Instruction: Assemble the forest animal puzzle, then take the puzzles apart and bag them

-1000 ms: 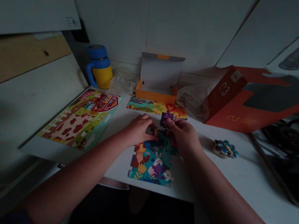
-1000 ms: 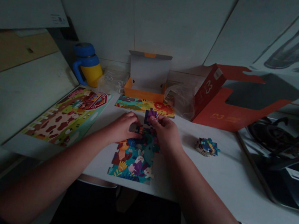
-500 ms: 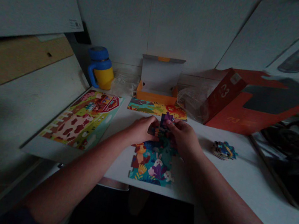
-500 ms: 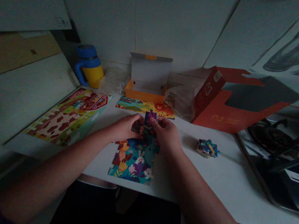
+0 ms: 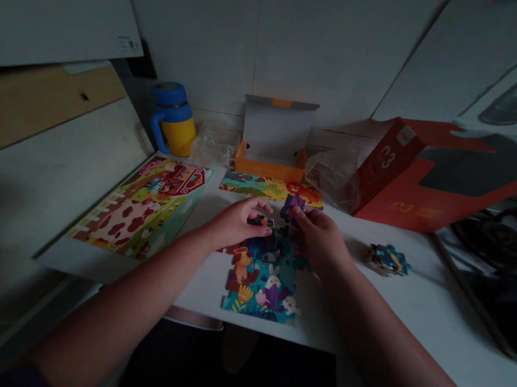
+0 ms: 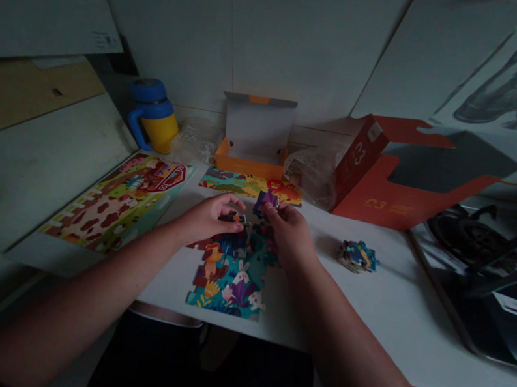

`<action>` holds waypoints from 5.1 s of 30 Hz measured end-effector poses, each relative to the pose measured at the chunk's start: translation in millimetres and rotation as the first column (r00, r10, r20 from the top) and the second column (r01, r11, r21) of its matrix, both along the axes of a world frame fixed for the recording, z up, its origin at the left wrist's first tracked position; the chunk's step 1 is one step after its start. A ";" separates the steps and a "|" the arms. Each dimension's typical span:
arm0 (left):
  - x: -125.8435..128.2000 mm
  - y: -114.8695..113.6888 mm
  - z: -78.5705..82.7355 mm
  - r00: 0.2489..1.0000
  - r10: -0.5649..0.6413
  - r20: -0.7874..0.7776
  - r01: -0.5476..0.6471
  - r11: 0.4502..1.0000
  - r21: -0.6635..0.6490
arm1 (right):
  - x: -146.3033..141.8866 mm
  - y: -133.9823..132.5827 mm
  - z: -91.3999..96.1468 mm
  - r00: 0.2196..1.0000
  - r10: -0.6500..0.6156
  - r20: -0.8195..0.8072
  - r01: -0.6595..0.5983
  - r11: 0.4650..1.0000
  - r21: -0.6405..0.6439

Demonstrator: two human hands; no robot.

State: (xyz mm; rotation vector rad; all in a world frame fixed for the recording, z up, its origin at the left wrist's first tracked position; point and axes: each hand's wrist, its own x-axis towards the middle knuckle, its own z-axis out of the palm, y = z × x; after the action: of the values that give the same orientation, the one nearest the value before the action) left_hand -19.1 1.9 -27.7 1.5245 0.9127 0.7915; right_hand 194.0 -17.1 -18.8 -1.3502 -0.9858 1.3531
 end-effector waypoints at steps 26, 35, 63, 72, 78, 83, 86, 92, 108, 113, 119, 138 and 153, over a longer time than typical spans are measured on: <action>1.9 -2.5 -4.4 0.986 0.063 -0.153 -0.014 0.953 0.302 | 2.2 -8.4 11.2 0.956 0.194 0.221 -0.230 0.962 0.148; 4.6 -0.5 -2.8 1.000 0.001 0.021 -0.003 0.997 0.073 | 2.5 -9.8 15.6 0.923 0.126 0.362 -0.180 0.977 0.119; 0.0 -3.5 4.8 0.927 0.264 -0.267 -0.126 0.888 0.442 | 50.5 27.3 12.1 0.255 -0.060 0.965 -0.488 0.853 0.183; 1.3 -9.0 7.5 0.894 0.095 -0.437 0.215 0.766 0.606 | 51.1 24.2 14.6 0.255 -0.064 0.965 -0.463 0.868 0.179; 1.8 -8.8 5.0 0.853 0.073 -0.518 0.287 0.762 0.580 | 51.2 22.4 14.8 0.275 -0.092 0.957 -0.433 0.877 0.208; 1.0 -9.6 6.9 0.858 0.051 -0.511 0.298 0.761 0.576 | 51.7 15.6 18.4 0.486 -0.142 0.862 -0.360 0.866 0.346; -0.7 -10.6 8.1 0.869 0.021 -0.494 0.310 0.755 0.578 | 49.5 13.1 16.7 0.542 -0.093 0.835 -0.354 0.876 0.328; 2.8 -10.2 7.4 0.870 -0.046 -0.491 0.347 0.763 0.545 | 39.4 10.5 16.6 0.527 -0.022 0.849 -0.379 0.889 0.258; 30.3 -0.9 20.1 0.726 0.113 -0.678 0.358 0.780 0.514 | 50.9 17.4 10.3 0.795 -0.011 0.607 -0.184 0.949 0.258; 44.6 7.0 22.3 0.714 0.089 -0.694 0.301 0.857 0.419 | 54.1 21.3 4.8 0.917 -0.018 0.398 -0.099 0.957 0.272; 45.1 10.6 21.6 0.769 0.069 -0.635 0.215 0.908 0.359 | 48.1 16.2 5.6 0.984 0.098 0.150 -0.114 0.988 0.105; 40.9 8.8 2.5 0.998 -0.044 -0.051 0.048 0.997 0.061 | 47.4 11.5 9.9 0.991 0.126 0.040 -0.126 0.992 -0.004; 44.9 22.8 -10.5 0.982 0.117 0.147 -0.129 0.989 0.070 | 37.6 11.8 1.8 0.885 0.078 0.459 -0.200 0.954 0.223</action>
State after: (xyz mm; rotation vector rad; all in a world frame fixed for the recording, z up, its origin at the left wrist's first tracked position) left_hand 25.8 24.8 -38.2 1.4694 0.8844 1.0233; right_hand 231.6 -5.3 -17.1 -1.4310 -1.5447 0.9784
